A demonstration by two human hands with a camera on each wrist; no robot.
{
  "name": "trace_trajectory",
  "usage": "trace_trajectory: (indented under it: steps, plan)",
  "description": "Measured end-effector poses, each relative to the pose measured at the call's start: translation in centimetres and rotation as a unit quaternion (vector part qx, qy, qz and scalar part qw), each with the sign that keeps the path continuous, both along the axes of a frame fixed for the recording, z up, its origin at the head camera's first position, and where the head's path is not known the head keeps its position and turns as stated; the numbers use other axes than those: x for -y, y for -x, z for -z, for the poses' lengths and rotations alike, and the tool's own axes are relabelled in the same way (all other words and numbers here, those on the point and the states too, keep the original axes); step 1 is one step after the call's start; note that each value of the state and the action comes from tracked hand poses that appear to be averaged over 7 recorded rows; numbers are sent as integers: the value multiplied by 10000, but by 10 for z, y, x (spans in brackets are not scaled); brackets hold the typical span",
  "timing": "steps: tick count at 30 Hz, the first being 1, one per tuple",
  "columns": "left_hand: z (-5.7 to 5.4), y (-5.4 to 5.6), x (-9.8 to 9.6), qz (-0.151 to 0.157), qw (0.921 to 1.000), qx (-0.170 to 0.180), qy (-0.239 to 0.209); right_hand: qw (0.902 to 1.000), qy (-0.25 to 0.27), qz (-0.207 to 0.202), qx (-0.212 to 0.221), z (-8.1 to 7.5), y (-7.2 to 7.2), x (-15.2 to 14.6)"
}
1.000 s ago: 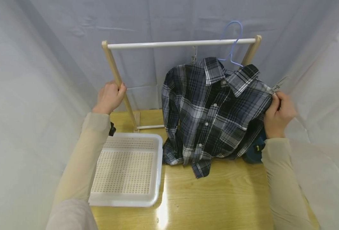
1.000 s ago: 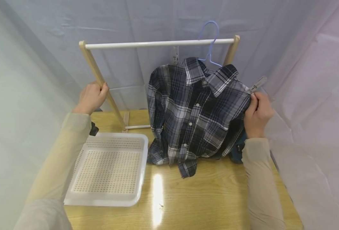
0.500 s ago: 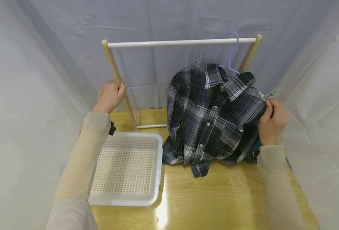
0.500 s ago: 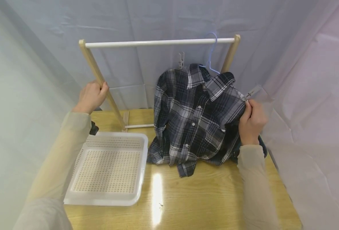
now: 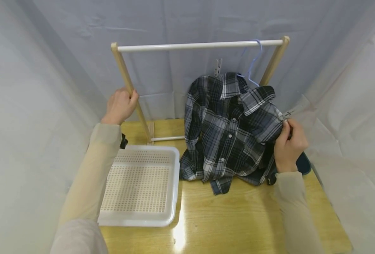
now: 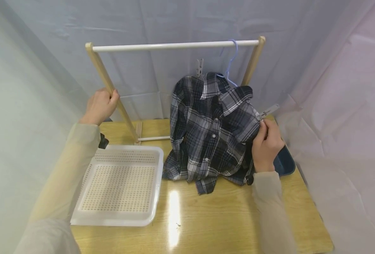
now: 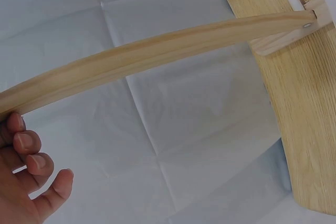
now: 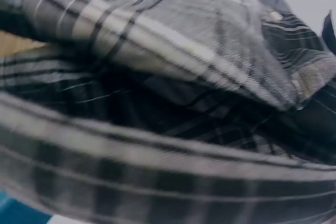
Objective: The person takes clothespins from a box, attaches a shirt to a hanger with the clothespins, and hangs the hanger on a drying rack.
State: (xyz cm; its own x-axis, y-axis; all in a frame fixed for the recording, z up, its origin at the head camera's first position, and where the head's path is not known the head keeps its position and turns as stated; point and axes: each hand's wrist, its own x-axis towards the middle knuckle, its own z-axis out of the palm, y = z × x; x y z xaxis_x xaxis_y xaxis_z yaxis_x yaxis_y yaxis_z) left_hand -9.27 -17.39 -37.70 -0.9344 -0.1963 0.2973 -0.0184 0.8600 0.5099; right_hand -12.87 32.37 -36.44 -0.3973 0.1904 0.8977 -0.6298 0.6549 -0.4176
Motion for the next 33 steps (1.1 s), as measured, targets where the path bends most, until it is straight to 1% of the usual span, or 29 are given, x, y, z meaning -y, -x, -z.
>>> trace_trajectory:
  steps: [5,11,16,18,20,23,26,28,30,33]
  plan:
    - [0,-3,3,-38,10000,28,53,9981,105,-429,428,-2,-11,-1]
    - [-2,-10,4,-103,9995,209,231,9922,262,-841,880,-6,-34,-3]
    - [-5,-14,0,-124,9989,411,209,9903,215,-902,1037,-7,-53,-8]
    - [-7,-17,-2,-112,9989,423,186,9901,276,-877,1057,-7,-59,-10]
    - [-9,-22,-5,-79,9992,354,165,9893,331,-858,1136,-8,-64,-13]
    - [-14,-33,-8,-41,9997,195,157,9863,425,-823,1367,-15,-73,-14]
    - [-18,-50,-14,65,9994,-44,326,9816,417,-869,1650,-26,-85,-13]
    - [-21,-64,-21,180,9978,-262,577,9806,312,-868,1728,-33,-91,-13]
    - [-22,-79,-30,295,9943,-490,897,9818,180,-837,1697,-38,-95,-14]
    - [-23,-102,-44,346,9878,-764,1315,9856,-33,-704,1537,-44,-94,-20]
